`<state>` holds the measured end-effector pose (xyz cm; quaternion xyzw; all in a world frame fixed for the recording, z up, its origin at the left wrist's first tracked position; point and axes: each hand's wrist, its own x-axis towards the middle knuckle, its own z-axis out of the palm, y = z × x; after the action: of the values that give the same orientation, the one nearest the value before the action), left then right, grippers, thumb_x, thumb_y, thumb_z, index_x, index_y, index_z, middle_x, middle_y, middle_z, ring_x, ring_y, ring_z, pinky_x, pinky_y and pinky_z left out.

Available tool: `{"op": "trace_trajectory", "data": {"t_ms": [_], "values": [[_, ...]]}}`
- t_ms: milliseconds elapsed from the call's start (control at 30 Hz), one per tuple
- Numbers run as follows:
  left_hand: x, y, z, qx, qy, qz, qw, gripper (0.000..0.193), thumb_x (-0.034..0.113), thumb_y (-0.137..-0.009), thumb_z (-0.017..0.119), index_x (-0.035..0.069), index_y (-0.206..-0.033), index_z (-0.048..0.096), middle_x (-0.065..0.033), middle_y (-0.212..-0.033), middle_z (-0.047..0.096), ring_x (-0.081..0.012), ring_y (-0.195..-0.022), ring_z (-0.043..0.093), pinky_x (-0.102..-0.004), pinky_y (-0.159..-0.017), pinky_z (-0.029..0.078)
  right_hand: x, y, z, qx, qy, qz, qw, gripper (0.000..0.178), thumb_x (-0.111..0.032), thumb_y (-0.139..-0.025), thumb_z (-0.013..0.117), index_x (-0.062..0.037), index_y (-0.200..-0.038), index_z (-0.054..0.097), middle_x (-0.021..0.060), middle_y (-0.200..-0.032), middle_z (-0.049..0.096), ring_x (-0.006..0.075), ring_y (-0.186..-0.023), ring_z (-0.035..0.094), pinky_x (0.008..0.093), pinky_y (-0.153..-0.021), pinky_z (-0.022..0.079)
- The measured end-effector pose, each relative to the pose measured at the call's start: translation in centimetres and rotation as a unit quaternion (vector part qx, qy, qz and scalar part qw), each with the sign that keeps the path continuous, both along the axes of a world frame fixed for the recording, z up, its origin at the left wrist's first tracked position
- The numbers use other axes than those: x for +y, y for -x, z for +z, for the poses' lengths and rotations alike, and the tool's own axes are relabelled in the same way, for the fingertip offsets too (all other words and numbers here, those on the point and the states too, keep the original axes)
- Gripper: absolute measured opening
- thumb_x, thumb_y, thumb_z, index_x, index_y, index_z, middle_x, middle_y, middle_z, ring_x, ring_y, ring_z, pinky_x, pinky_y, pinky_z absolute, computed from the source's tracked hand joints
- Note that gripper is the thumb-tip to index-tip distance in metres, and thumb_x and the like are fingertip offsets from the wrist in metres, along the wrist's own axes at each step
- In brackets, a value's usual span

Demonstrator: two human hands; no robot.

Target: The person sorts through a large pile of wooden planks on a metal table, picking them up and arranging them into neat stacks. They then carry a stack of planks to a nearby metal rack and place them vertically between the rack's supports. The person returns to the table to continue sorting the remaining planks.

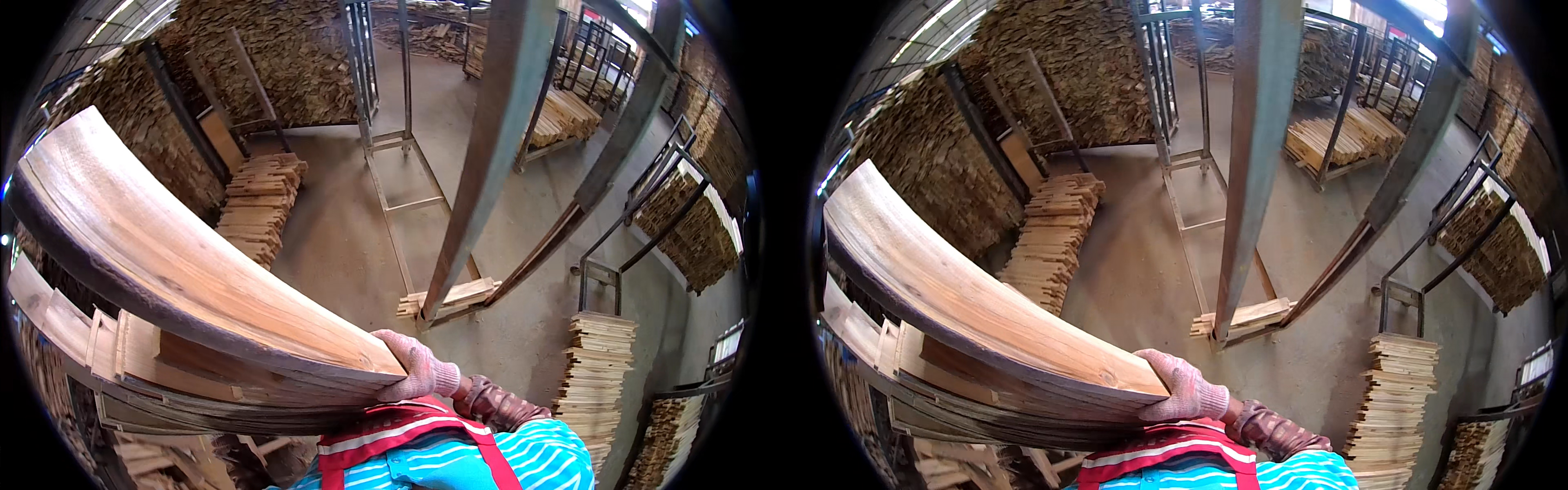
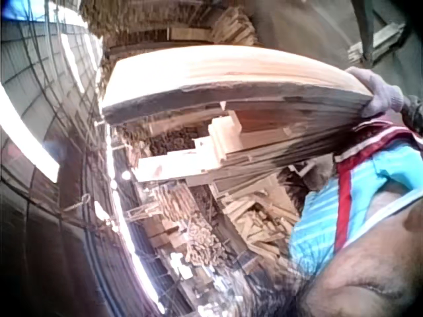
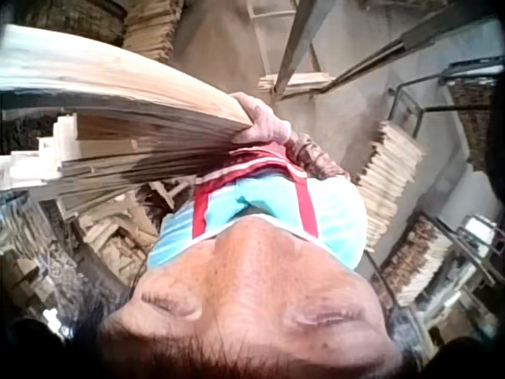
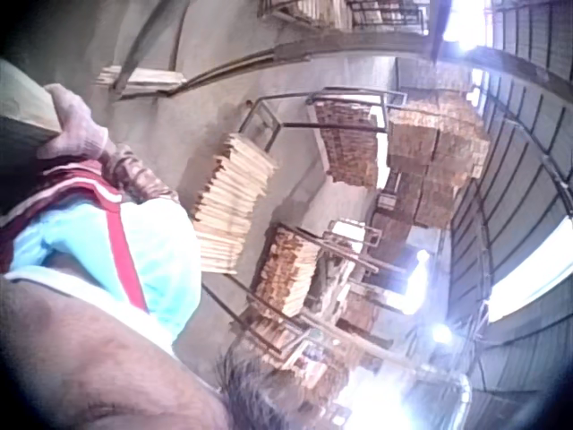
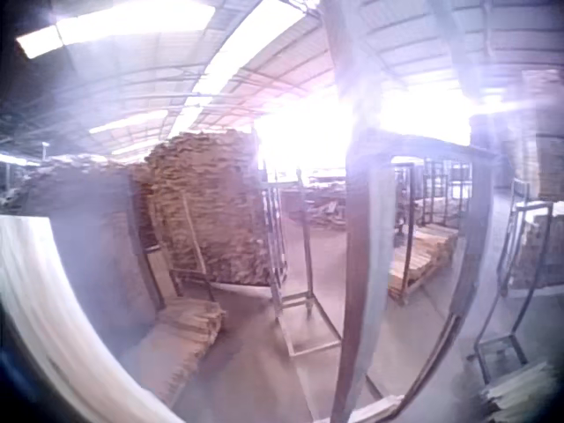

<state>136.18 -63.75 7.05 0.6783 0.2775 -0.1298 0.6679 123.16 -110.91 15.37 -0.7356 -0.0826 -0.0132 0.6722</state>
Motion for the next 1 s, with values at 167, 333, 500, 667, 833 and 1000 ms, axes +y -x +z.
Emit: {"op": "trace_trajectory", "data": {"t_ms": [167,333,500,667,833,1000], "values": [[-6.3,-18.6,-0.4,-0.003,-0.016,-0.086,0.996,0.056,0.058,-0.100,0.052,0.011,-0.128,0.062,-0.0093,-0.113,0.069,-0.0294,-0.100,0.068,-0.0456,-0.084,0.059,-3.8,-10.8,-1.9,-0.006,-0.051,-0.089,0.995,0.078,-0.026,-0.067,0.088,-0.0054,-0.134,0.053,0.0167,-0.113,0.067,0.0290,-0.108,0.066,0.0378,-0.094,0.050],[-16.5,-35.7,-3.6,0.027,-0.022,-0.221,0.975,0.056,0.057,-0.100,0.052,0.010,-0.128,0.063,-0.0094,-0.112,0.069,-0.0296,-0.099,0.068,-0.0456,-0.084,0.059,-6.8,-18.6,-4.5,0.029,-0.099,-0.209,0.972,0.078,-0.023,-0.068,0.087,-0.0049,-0.135,0.052,0.0130,-0.115,0.066,0.0234,-0.111,0.063,0.0366,-0.097,0.049],[-28.4,-48.3,-6.2,0.049,-0.043,-0.358,0.931,0.055,0.057,-0.100,0.052,0.010,-0.127,0.063,-0.0095,-0.111,0.069,-0.0297,-0.099,0.068,-0.0455,-0.084,0.059,-8.8,-21.3,-7.0,0.069,-0.151,-0.346,0.923,0.079,-0.018,-0.069,0.087,-0.0042,-0.138,0.050,0.0089,-0.119,0.064,0.0190,-0.116,0.059,0.0343,-0.102,0.045],[-43.3,-57.5,-9.9,0.077,-0.063,-0.478,0.873,0.055,0.057,-0.100,0.052,0.010,-0.127,0.063,-0.0095,-0.111,0.069,-0.0299,-0.098,0.068,-0.0455,-0.083,0.059,-12.6,-23.1,-9.3,0.092,-0.150,-0.490,0.854,0.078,-0.015,-0.071,0.087,-0.0045,-0.139,0.050,0.0071,-0.124,0.061,0.0157,-0.119,0.054,0.0341,-0.104,0.044],[-57.1,-62.8,-14.7,0.101,-0.088,-0.576,0.806,0.054,0.057,-0.100,0.052,0.010,-0.126,0.063,-0.0096,-0.110,0.069,-0.0300,-0.097,0.068,-0.0454,-0.083,0.059,-15.2,-24.1,-16.6,0.093,-0.247,-0.558,0.787,0.094,-0.015,-0.069,0.090,-0.0026,-0.149,0.043,0.0070,-0.140,0.055,0.0193,-0.129,0.050,0.0365,-0.112,0.039],[-67.7,-64.4,-21.9,0.140,-0.121,-0.638,0.748,0.054,0.056,-0.100,0.052,0.010,-0.126,0.063,-0.0097,-0.109,0.069,-0.0301,-0.097,0.068,-0.0454,-0.082,0.059,-15.9,-25.0,-21.9,0.065,-0.346,-0.661,0.663,0.080,-0.014,-0.075,0.085,-0.0028,-0.144,0.047,0.0063,-0.130,0.059,0.0190,-0.122,0.054,0.0370,-0.106,0.044]]}}
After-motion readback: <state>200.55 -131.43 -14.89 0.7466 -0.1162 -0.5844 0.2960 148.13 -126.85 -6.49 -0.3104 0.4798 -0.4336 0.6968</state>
